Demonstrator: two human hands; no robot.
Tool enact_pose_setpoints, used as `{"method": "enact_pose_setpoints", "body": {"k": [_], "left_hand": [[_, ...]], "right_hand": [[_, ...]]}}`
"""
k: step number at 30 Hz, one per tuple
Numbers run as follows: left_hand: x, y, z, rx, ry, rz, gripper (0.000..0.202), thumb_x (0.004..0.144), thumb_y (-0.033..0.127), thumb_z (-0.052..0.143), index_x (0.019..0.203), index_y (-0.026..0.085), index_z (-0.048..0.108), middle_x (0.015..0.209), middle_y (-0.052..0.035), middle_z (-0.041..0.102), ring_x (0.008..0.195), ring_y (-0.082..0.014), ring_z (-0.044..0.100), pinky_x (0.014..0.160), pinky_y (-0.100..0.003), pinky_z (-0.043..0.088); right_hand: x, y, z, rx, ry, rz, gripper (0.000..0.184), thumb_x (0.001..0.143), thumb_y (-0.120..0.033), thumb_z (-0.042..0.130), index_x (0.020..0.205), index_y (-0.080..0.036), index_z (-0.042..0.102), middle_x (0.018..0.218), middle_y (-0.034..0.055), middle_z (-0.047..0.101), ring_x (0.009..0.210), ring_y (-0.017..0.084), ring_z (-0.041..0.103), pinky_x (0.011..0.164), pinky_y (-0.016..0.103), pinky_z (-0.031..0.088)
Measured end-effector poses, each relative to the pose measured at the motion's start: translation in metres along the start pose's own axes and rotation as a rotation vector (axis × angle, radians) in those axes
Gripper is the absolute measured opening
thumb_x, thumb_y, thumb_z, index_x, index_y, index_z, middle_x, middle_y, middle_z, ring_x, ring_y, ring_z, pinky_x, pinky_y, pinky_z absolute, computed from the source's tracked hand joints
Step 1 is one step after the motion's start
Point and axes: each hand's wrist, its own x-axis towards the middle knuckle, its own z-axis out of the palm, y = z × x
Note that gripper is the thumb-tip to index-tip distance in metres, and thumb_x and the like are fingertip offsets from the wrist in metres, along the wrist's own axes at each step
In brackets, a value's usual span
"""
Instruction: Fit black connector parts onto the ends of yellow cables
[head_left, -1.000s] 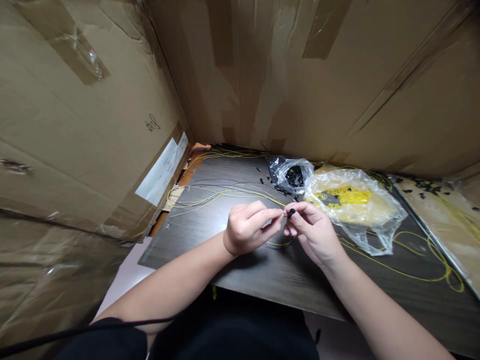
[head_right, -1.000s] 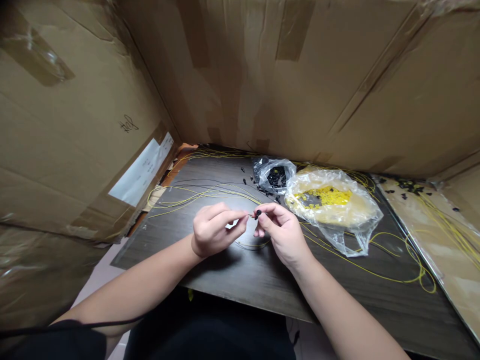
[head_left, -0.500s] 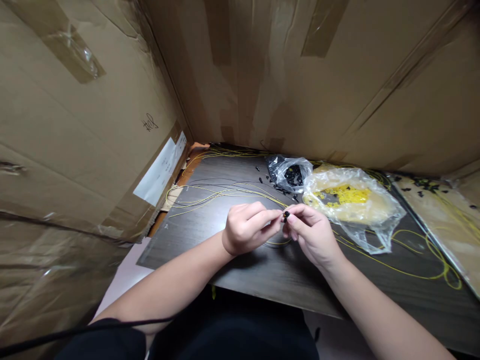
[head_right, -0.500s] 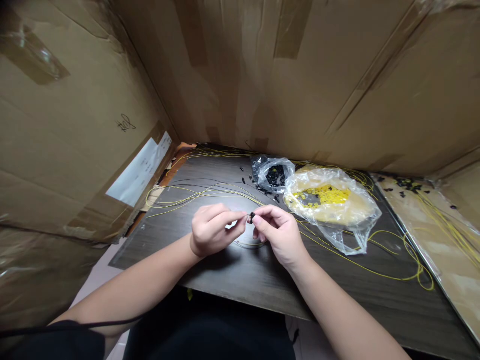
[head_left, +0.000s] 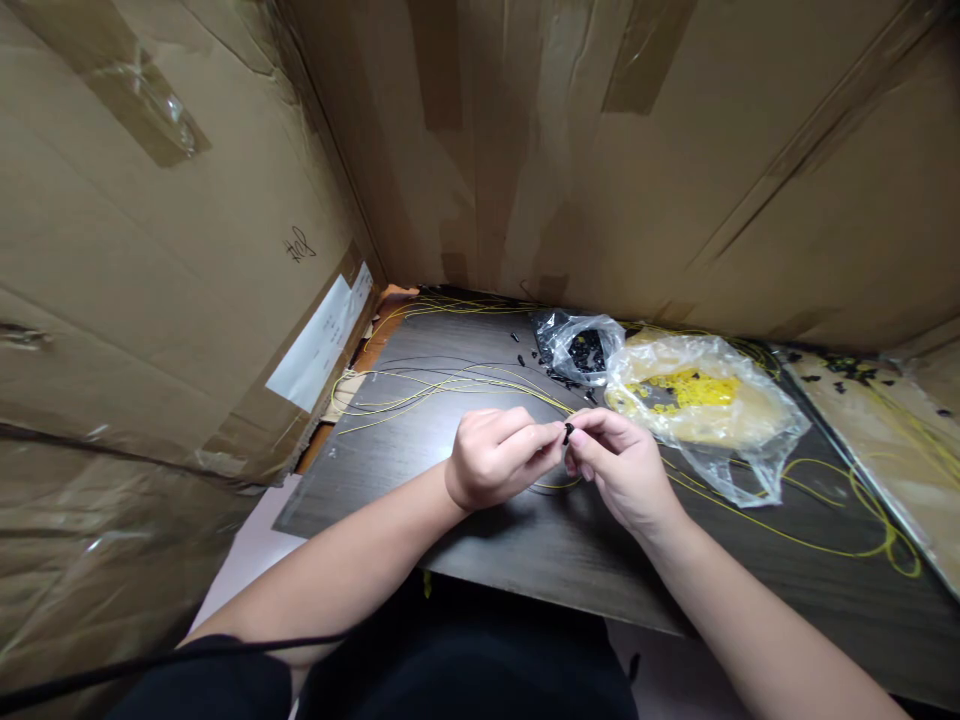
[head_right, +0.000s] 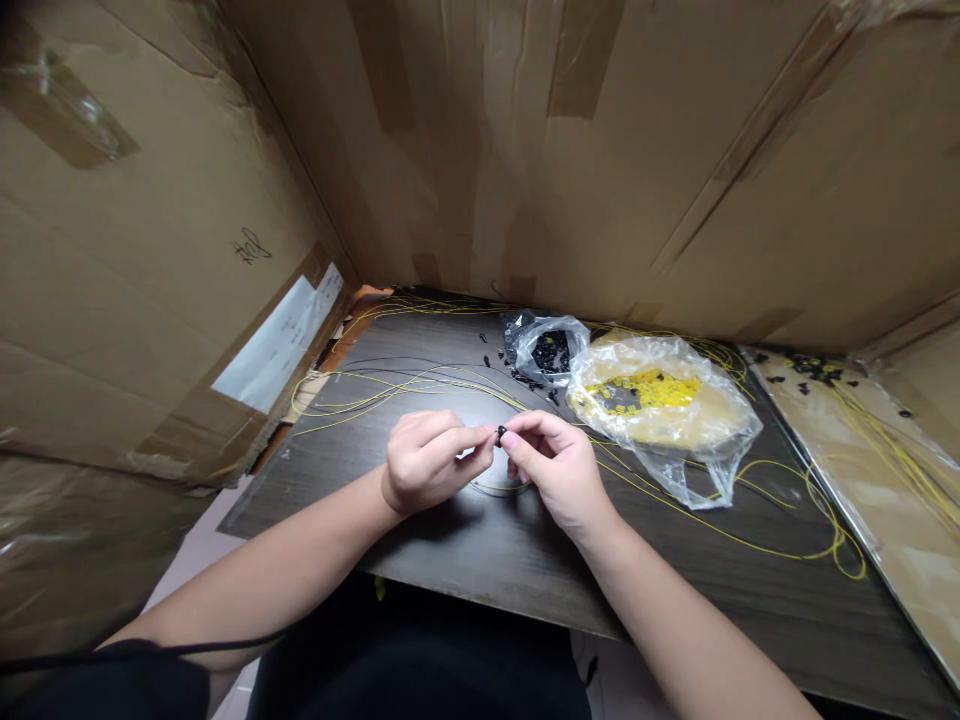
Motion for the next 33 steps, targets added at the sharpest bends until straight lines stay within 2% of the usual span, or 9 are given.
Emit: {"method": "enact_pose_setpoints", "body": {"k": [10,17,25,29,33], "left_hand": [[0.0003,0.0010,0.0000,-0.001,0.013,-0.024,0.009,0.081,0.017,0.073,0.088,0.018,0.067,0.064,0.0033,0.064,0.051,-0.0066,0.053,0.053,-0.021,0.041],[-0.0011,0.0020,0.0019,0.011,0.027,-0.031,0.009,0.081,0.016,0.073,0.089,0.018,0.067,0.063,0.0037,0.063,0.051,-0.0064,0.053,0.053,-0.021,0.040],[0.0002,-0.0028,0.0020,-0.011,-0.014,-0.001,0.013,0.081,0.017,0.072,0.093,0.018,0.068,0.067,0.0025,0.065,0.052,-0.0069,0.054,0.053,-0.021,0.041],[0.0023,-0.0025,0.0000,-0.008,-0.056,-0.024,0.010,0.084,0.018,0.069,0.094,0.019,0.067,0.068,0.0024,0.066,0.053,-0.0078,0.056,0.053,-0.022,0.042],[0.0059,0.0008,-0.0035,-0.076,-0.088,-0.072,0.013,0.083,0.021,0.064,0.096,0.017,0.065,0.076,-0.0023,0.068,0.061,-0.0119,0.060,0.054,-0.024,0.045]], "right_hand": [[-0.0010,-0.0025,0.0042,0.058,0.029,0.049,0.017,0.083,-0.034,0.078,0.091,-0.021,0.070,0.064,-0.0027,0.060,0.050,0.008,0.052,0.051,0.022,0.044],[-0.0004,-0.0046,0.0072,0.113,0.027,0.084,0.021,0.081,-0.035,0.079,0.091,-0.020,0.068,0.061,-0.0039,0.056,0.046,0.006,0.044,0.043,0.019,0.031],[0.0001,-0.0029,0.0032,0.034,0.042,0.051,0.022,0.083,-0.036,0.078,0.093,-0.020,0.068,0.063,-0.0036,0.056,0.048,0.007,0.044,0.045,0.020,0.033],[-0.0001,-0.0031,-0.0002,-0.043,0.032,0.018,0.022,0.084,-0.037,0.076,0.095,-0.020,0.068,0.065,-0.0027,0.058,0.047,0.008,0.046,0.044,0.021,0.036],[-0.0005,-0.0044,-0.0016,-0.047,0.017,0.025,0.020,0.084,-0.036,0.076,0.093,-0.019,0.068,0.065,-0.0023,0.060,0.046,0.007,0.045,0.042,0.019,0.034]]}}
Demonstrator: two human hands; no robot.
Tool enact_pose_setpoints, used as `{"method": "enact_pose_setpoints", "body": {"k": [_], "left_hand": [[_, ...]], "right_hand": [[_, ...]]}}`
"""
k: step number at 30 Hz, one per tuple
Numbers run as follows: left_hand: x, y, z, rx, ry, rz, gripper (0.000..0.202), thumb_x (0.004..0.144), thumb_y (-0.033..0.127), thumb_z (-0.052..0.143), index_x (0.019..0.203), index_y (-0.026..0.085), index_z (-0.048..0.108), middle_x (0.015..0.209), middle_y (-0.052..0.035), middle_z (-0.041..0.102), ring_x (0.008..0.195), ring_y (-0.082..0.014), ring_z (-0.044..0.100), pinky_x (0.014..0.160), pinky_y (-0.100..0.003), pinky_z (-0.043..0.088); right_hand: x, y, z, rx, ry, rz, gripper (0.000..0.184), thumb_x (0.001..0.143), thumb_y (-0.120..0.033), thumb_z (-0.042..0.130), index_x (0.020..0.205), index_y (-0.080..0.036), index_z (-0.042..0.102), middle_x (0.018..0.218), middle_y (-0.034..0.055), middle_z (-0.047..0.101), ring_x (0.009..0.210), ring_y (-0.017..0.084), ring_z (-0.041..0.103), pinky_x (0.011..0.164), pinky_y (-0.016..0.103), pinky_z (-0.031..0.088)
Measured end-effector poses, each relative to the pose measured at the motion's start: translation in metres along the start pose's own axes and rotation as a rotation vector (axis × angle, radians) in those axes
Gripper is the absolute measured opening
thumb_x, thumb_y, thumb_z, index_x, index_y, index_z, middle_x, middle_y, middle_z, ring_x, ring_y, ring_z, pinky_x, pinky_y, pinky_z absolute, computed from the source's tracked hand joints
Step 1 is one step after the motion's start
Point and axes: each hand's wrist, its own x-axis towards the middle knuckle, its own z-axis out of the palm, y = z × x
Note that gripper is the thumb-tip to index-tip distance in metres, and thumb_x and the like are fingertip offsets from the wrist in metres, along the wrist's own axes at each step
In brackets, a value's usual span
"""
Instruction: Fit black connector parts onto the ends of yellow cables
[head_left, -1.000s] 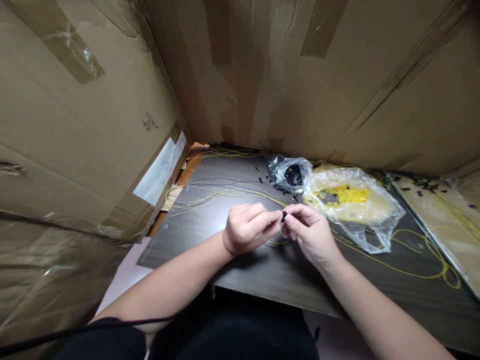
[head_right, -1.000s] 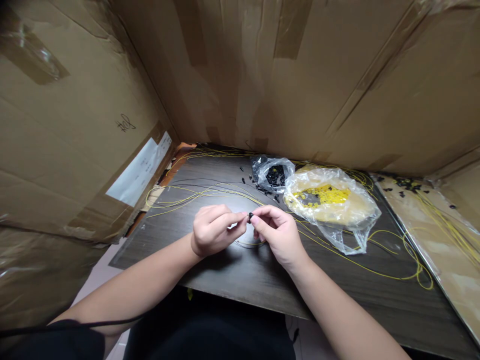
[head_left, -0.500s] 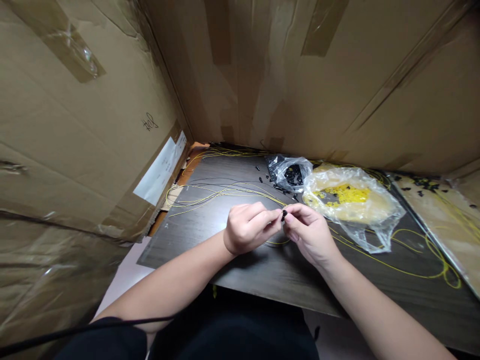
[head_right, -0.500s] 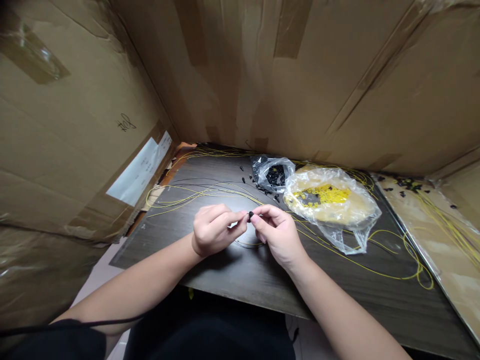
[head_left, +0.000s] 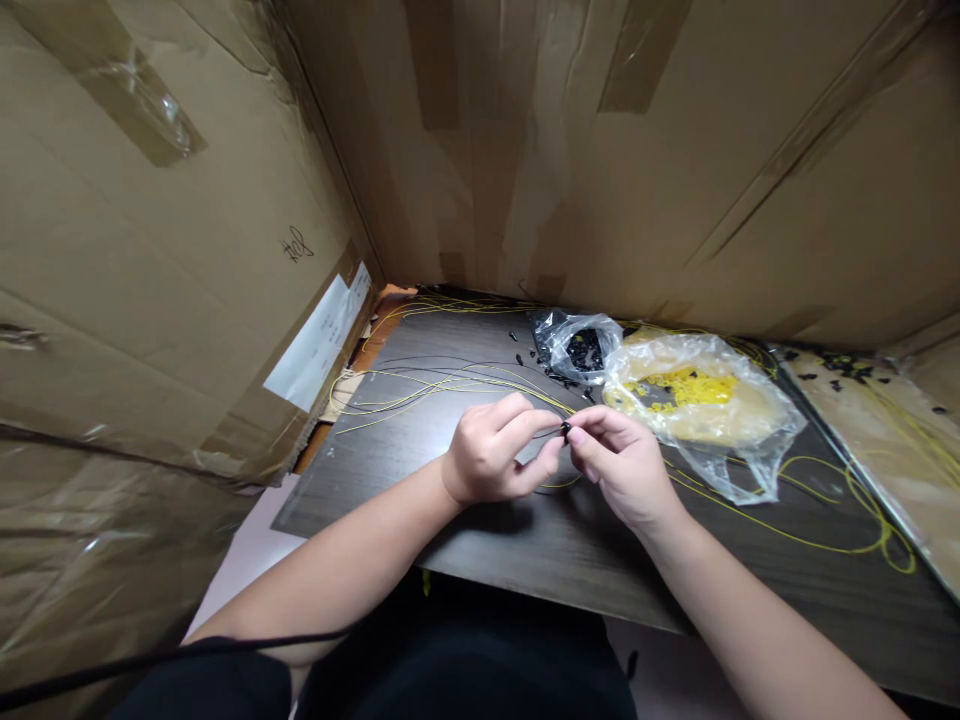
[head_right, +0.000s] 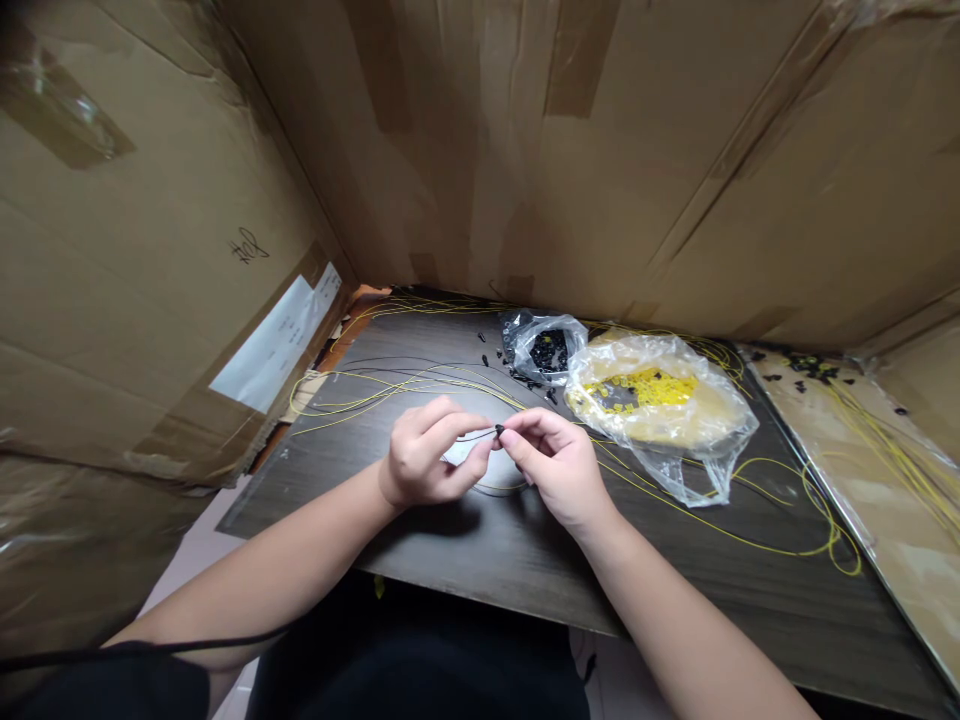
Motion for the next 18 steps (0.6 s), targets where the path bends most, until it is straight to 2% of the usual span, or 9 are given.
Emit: {"method": "enact_pose_setpoints", "body": {"k": [7,18], "left_hand": [[0.0005,-0.0008,0.0002,-0.066,0.005,-0.005,0.006,0.081,0.015,0.059,0.087,0.017,0.059,0.073,-0.0018,0.062,0.062,-0.0132,0.055,0.051,-0.025,0.044],[0.0015,-0.0045,-0.0005,-0.089,-0.094,0.016,0.008,0.087,0.012,0.060,0.094,0.016,0.059,0.079,-0.0037,0.063,0.068,-0.0134,0.057,0.059,-0.025,0.048]], "right_hand": [[-0.0005,0.0002,0.0012,0.008,0.000,0.008,0.024,0.084,-0.038,0.076,0.094,-0.019,0.068,0.080,0.0038,0.071,0.049,0.007,0.047,0.044,0.021,0.038],[0.0005,0.0013,-0.0017,-0.030,0.045,-0.049,0.022,0.085,-0.038,0.074,0.097,-0.020,0.069,0.080,0.0033,0.070,0.050,0.008,0.047,0.045,0.021,0.037]]}}
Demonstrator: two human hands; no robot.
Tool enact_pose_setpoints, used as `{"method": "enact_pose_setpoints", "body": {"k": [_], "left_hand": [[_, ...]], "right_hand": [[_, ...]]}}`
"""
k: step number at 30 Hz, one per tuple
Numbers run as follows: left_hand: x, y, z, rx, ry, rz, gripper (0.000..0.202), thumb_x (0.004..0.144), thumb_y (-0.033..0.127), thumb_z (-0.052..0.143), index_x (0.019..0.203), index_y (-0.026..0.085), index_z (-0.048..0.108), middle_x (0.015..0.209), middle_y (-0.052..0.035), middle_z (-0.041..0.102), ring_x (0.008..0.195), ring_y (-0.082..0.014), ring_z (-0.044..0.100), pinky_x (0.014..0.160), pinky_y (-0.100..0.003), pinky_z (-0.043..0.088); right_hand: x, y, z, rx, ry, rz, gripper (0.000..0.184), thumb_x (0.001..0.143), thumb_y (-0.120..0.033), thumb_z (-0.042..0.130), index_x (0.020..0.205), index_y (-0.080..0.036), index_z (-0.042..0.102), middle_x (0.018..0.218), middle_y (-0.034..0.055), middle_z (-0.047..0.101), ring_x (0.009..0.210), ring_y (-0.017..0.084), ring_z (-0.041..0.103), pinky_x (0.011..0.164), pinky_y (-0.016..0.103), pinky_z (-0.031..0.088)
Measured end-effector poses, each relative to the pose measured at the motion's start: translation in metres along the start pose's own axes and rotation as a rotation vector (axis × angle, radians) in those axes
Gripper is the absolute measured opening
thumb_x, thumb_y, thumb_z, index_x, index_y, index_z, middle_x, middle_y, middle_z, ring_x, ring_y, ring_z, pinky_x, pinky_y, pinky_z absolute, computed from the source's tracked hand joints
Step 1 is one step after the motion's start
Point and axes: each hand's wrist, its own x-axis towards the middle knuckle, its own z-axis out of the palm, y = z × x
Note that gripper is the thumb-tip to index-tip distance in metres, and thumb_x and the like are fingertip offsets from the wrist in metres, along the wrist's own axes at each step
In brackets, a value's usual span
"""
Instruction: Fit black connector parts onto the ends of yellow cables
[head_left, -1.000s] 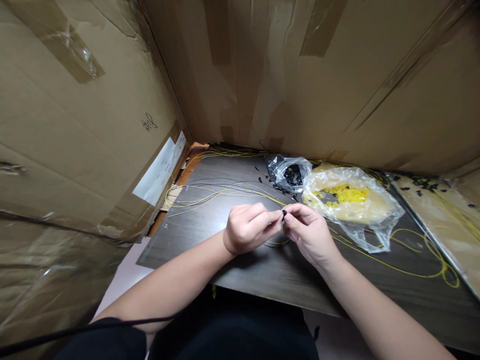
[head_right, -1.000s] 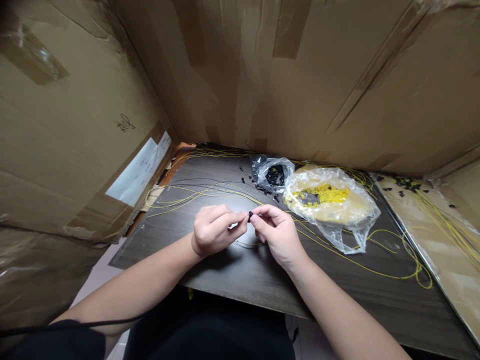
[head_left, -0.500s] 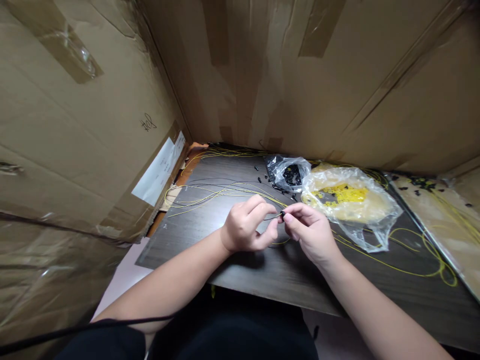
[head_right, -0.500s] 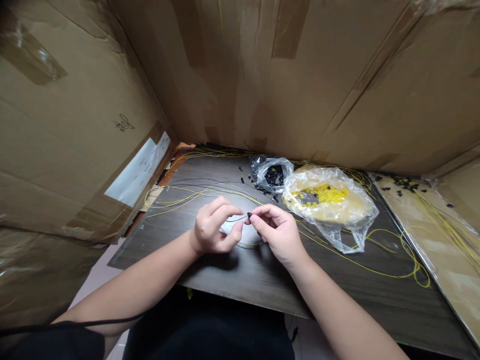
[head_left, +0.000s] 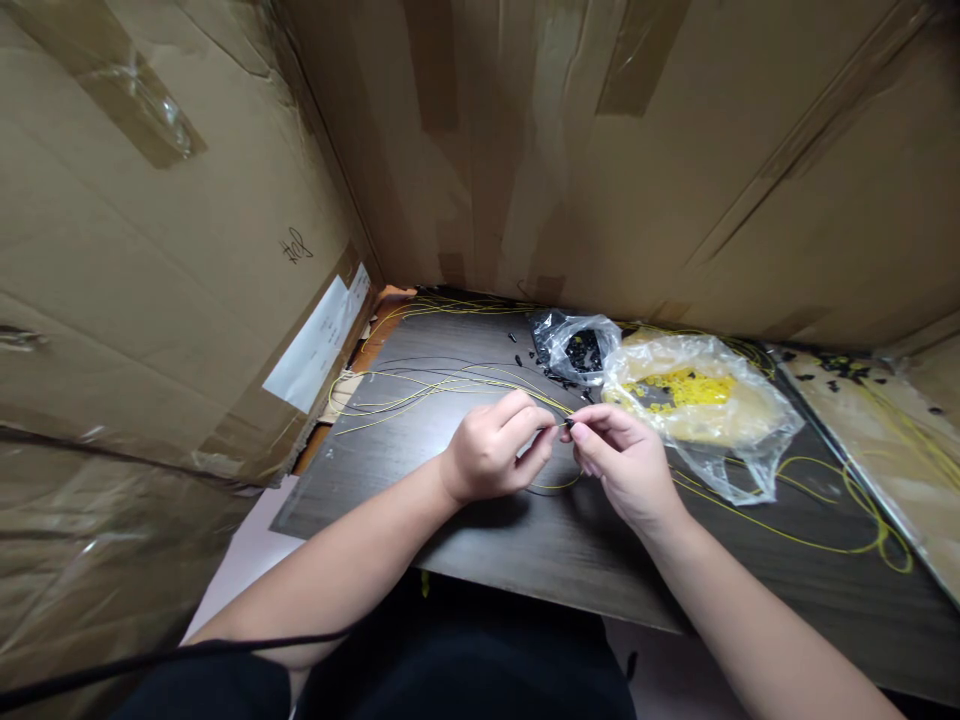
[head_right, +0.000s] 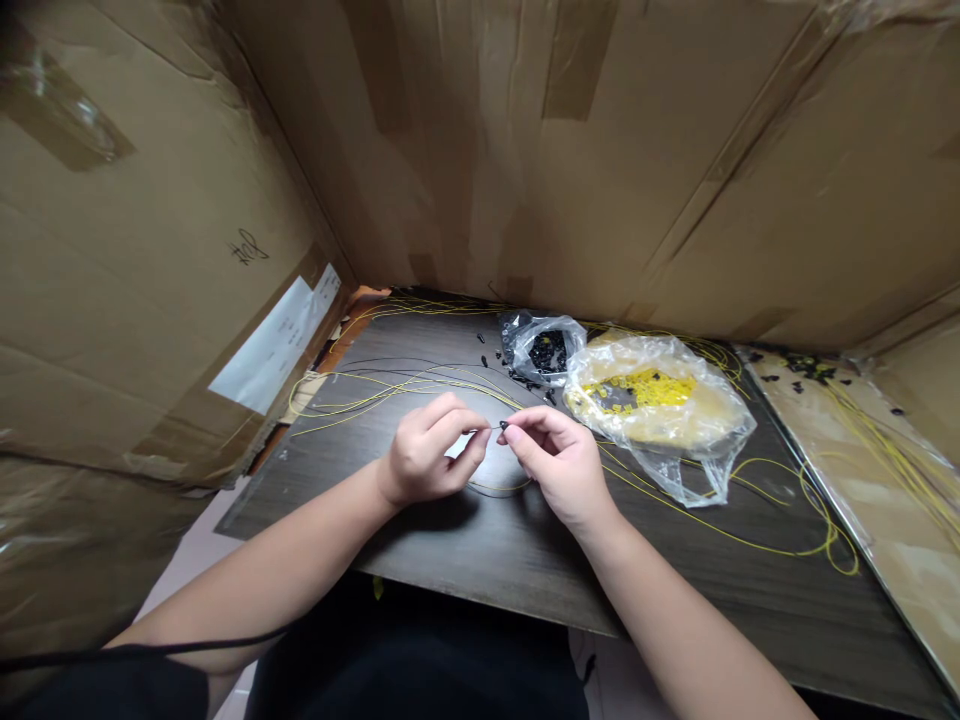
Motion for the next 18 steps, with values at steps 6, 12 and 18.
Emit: {"method": "enact_pose_setpoints", "body": {"k": [6,12,18], "left_hand": [[-0.0010,-0.0017,0.0024,0.017,-0.039,-0.037,0.005,0.091,0.014,0.056,0.095,0.016,0.058,0.080,-0.0043,0.062,0.070,-0.0140,0.058,0.061,-0.025,0.049],[-0.0031,0.0013,0.0055,0.053,-0.014,-0.057,0.004,0.091,0.015,0.058,0.095,0.016,0.058,0.080,-0.0039,0.063,0.068,-0.0130,0.057,0.058,-0.024,0.047],[-0.0041,0.0017,0.0073,0.105,-0.036,-0.082,0.004,0.093,0.018,0.056,0.095,0.016,0.059,0.080,-0.0040,0.063,0.068,-0.0128,0.058,0.057,-0.024,0.046]], "right_hand": [[-0.0008,-0.0074,0.0015,-0.144,0.077,-0.051,0.024,0.084,-0.040,0.075,0.097,-0.020,0.071,0.079,0.0036,0.068,0.055,0.010,0.051,0.048,0.023,0.041],[-0.0026,-0.0076,0.0031,-0.184,0.071,-0.070,0.025,0.086,-0.039,0.073,0.105,-0.022,0.071,0.084,0.0046,0.069,0.058,0.012,0.054,0.049,0.024,0.042],[-0.0029,-0.0092,0.0039,-0.197,0.086,-0.082,0.025,0.085,-0.039,0.074,0.102,-0.021,0.071,0.080,0.0034,0.066,0.055,0.011,0.052,0.048,0.025,0.041]]}}
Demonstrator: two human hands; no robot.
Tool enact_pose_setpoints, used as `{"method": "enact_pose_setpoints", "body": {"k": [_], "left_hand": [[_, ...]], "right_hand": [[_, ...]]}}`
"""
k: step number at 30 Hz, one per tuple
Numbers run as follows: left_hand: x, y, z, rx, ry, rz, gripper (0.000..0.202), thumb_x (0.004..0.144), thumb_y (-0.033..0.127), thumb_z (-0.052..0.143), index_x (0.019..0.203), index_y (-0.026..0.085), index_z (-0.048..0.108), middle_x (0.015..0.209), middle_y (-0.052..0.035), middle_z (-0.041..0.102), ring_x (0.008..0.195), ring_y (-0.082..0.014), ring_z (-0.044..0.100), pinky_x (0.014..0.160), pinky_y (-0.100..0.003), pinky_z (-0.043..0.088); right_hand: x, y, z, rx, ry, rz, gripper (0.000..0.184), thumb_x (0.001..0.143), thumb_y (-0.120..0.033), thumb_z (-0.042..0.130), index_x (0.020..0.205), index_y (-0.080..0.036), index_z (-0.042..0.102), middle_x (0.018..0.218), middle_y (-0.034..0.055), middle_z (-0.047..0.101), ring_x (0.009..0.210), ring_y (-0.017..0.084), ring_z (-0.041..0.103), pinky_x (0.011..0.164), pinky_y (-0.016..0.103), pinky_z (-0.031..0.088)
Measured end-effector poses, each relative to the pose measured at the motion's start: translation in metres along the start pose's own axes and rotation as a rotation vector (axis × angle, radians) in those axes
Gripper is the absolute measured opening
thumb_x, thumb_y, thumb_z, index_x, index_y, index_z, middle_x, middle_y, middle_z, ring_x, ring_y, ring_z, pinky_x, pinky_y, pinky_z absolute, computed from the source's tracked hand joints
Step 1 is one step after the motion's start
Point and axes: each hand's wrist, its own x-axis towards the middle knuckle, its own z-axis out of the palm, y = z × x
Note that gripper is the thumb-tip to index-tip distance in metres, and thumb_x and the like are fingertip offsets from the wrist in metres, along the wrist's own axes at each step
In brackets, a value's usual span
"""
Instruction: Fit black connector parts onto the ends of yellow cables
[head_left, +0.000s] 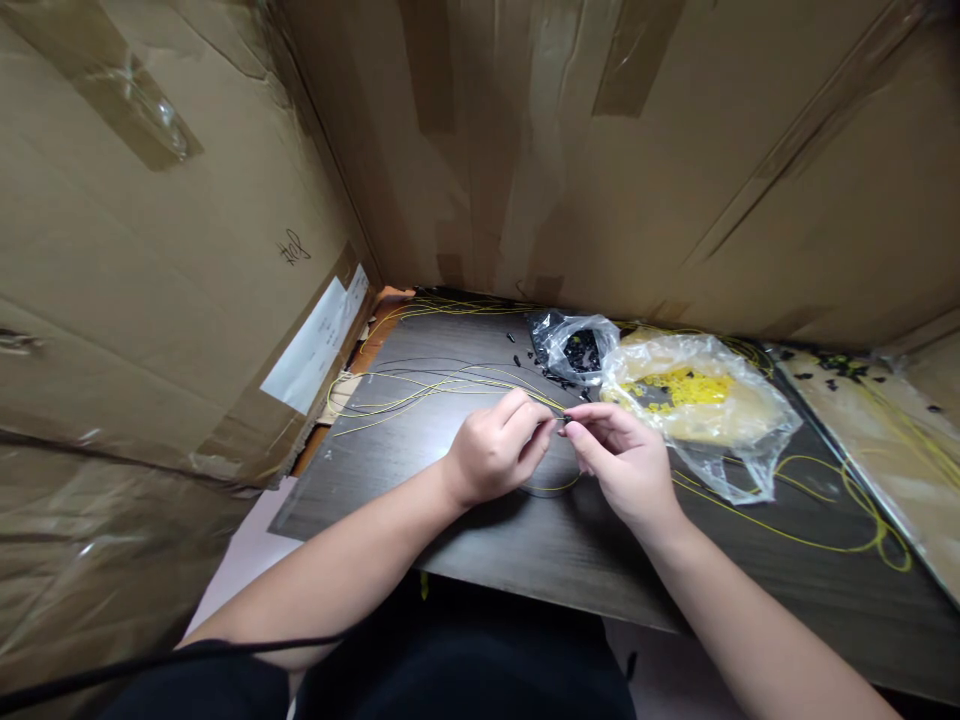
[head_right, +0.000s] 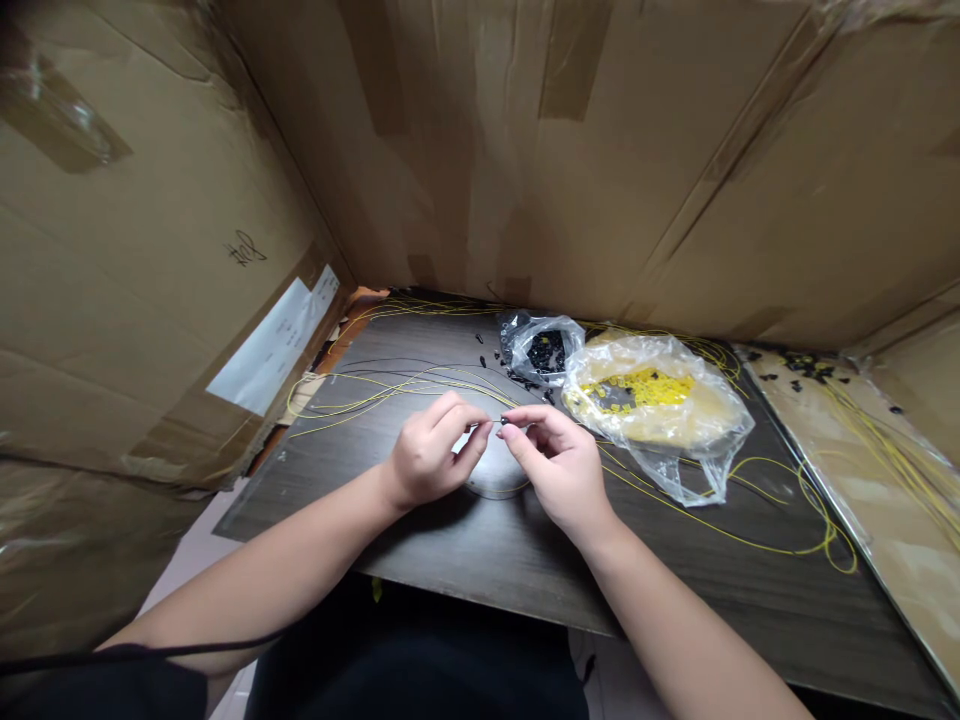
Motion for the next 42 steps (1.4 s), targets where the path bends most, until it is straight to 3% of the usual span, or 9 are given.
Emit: {"method": "enact_pose_setpoints", "body": {"k": [17,21,23,25,27,34,42], "left_hand": [[-0.001,-0.002,0.000,-0.076,-0.045,0.014,0.005,0.092,0.016,0.056,0.096,0.015,0.059,0.080,-0.0038,0.059,0.069,-0.0142,0.055,0.060,-0.025,0.047],[0.001,0.000,-0.003,-0.158,-0.029,-0.036,0.015,0.088,0.019,0.059,0.102,0.014,0.058,0.084,-0.0062,0.060,0.075,-0.0171,0.056,0.064,-0.028,0.050],[0.003,0.000,-0.004,-0.181,-0.023,-0.059,0.010,0.087,0.019,0.057,0.097,0.015,0.056,0.082,-0.0059,0.058,0.075,-0.0177,0.055,0.064,-0.029,0.049],[0.005,-0.001,-0.004,-0.199,-0.044,-0.067,0.001,0.088,0.016,0.054,0.089,0.016,0.054,0.079,-0.0047,0.055,0.074,-0.0170,0.053,0.065,-0.029,0.048],[0.006,-0.002,-0.004,-0.219,-0.078,-0.071,0.006,0.090,0.013,0.051,0.086,0.017,0.053,0.078,-0.0041,0.054,0.073,-0.0160,0.052,0.066,-0.029,0.047],[0.007,-0.004,-0.004,-0.282,-0.140,-0.076,0.007,0.093,0.012,0.051,0.090,0.016,0.055,0.081,-0.0052,0.056,0.076,-0.0157,0.052,0.070,-0.028,0.046],[0.008,0.001,-0.003,-0.390,-0.119,-0.225,0.009,0.093,0.016,0.054,0.084,0.017,0.056,0.076,-0.0026,0.056,0.068,-0.0124,0.049,0.063,-0.025,0.041]], "right_hand": [[0.001,0.005,-0.002,-0.108,-0.057,-0.034,0.023,0.089,-0.038,0.070,0.103,-0.021,0.071,0.079,0.0028,0.065,0.059,0.011,0.051,0.050,0.024,0.042],[0.001,0.004,-0.001,-0.115,-0.056,-0.039,0.021,0.090,-0.038,0.069,0.102,-0.021,0.071,0.080,0.0024,0.065,0.059,0.011,0.050,0.051,0.024,0.041],[0.002,0.005,-0.001,-0.124,-0.053,-0.040,0.022,0.090,-0.038,0.069,0.102,-0.021,0.071,0.079,0.0018,0.064,0.059,0.011,0.050,0.051,0.024,0.041],[0.003,0.005,-0.002,-0.135,-0.046,-0.048,0.022,0.090,-0.038,0.069,0.103,-0.021,0.071,0.080,0.0020,0.065,0.060,0.011,0.051,0.053,0.025,0.042],[0.004,0.005,-0.003,-0.157,-0.039,-0.068,0.021,0.090,-0.038,0.069,0.103,-0.021,0.071,0.084,0.0029,0.067,0.064,0.013,0.053,0.058,0.027,0.045],[0.009,0.002,-0.008,-0.247,-0.047,-0.181,0.016,0.093,-0.036,0.065,0.100,-0.023,0.071,0.092,0.0053,0.069,0.074,0.018,0.061,0.066,0.032,0.050],[0.010,0.006,-0.010,-0.282,-0.067,-0.259,0.011,0.094,-0.030,0.063,0.101,-0.024,0.069,0.094,0.0057,0.068,0.075,0.018,0.063,0.065,0.032,0.051]]}}
